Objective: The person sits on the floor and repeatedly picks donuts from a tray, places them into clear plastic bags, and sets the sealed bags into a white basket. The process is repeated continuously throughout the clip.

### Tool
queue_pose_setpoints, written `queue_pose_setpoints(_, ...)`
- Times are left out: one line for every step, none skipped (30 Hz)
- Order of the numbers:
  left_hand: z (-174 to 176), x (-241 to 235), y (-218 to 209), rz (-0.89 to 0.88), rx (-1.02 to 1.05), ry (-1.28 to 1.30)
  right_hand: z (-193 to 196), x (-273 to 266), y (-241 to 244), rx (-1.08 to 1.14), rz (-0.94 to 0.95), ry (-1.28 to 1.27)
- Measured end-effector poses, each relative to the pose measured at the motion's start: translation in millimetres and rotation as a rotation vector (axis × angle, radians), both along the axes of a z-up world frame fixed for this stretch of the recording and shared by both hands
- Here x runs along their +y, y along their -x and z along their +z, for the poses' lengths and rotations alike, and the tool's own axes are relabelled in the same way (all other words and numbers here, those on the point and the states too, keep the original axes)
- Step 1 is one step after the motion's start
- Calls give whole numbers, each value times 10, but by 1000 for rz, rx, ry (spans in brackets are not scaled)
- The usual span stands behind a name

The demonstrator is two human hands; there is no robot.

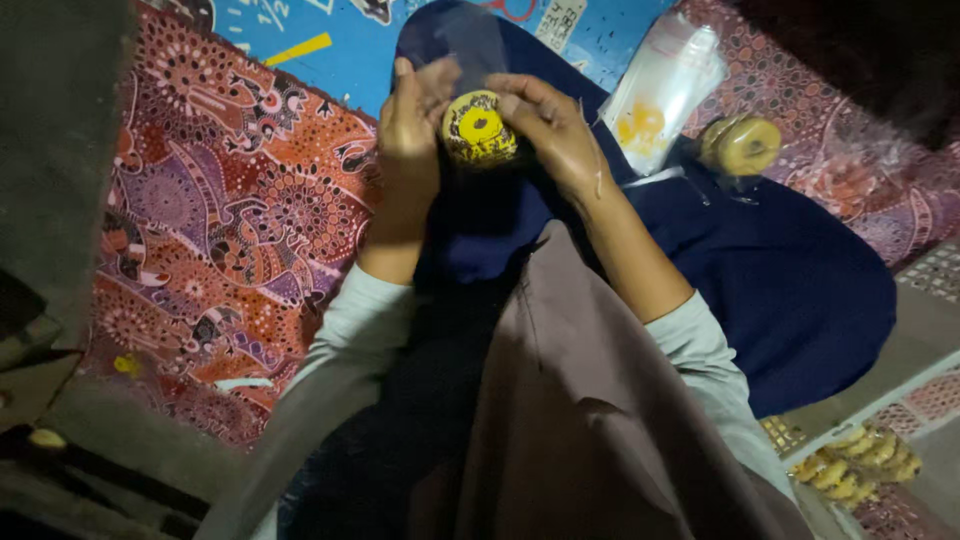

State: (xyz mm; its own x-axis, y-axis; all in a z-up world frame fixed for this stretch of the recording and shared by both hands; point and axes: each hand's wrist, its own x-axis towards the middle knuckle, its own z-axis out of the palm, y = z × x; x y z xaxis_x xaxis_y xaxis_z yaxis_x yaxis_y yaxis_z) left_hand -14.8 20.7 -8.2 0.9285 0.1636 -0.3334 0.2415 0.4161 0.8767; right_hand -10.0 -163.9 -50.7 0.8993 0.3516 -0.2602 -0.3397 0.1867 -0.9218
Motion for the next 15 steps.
queue_pose_setpoints(-68, 42, 16, 25, -2, 13, 20, 27, -39, -12, -14, 64)
queue_pose_setpoints(-107, 83, 11, 43, -9, 28, 75, 35, -82, -78, -44, 179)
queue_pose_setpoints(-120, 96, 16, 61, -16, 43, 146, 51, -121, -143, -75, 293)
queue_pose_setpoints(-113, 64, 40, 25, -50, -76, 229, 42, -128, -202, -109, 413)
queue_pose_setpoints(-78, 29, 66, -13, -83, -195, 306, 28, -135, -288, -177, 399)
queue_pose_setpoints(-26, -13, 76, -53, -122, -313, 376, 17, -138, -378, -246, 383)
queue_pose_setpoints(35, -41, 81, -16, -213, -467, 433, 6, -136, -468, -314, 367)
queue_pose_setpoints(95, -48, 94, 19, -301, -621, 466, 20, -127, -494, -374, 335)
queue_pose_setpoints(138, -54, 98, 52, -392, -774, 477, 37, -110, -520, -433, 302)
queue_pose_setpoints(160, -63, 102, 53, -408, -839, 468, 42, -80, -549, -491, 270)
queue_pose_setpoints(168, -71, 109, 54, -426, -904, 443, 38, -43, -528, -478, 300)
queue_pose_setpoints(159, -73, 91, 62, -449, -970, 410, 40, -22, -516, -463, 326)
queue_pose_setpoints(136, -75, 75, 43, -347, -969, 365, 39, 3, -505, -448, 350)
queue_pose_setpoints(95, -82, 38, 19, -250, -966, 307, 37, 17, -459, -435, 403)
queue_pose_setpoints(44, -87, 3, -6, -153, -961, 235, 43, 32, -413, -422, 456)
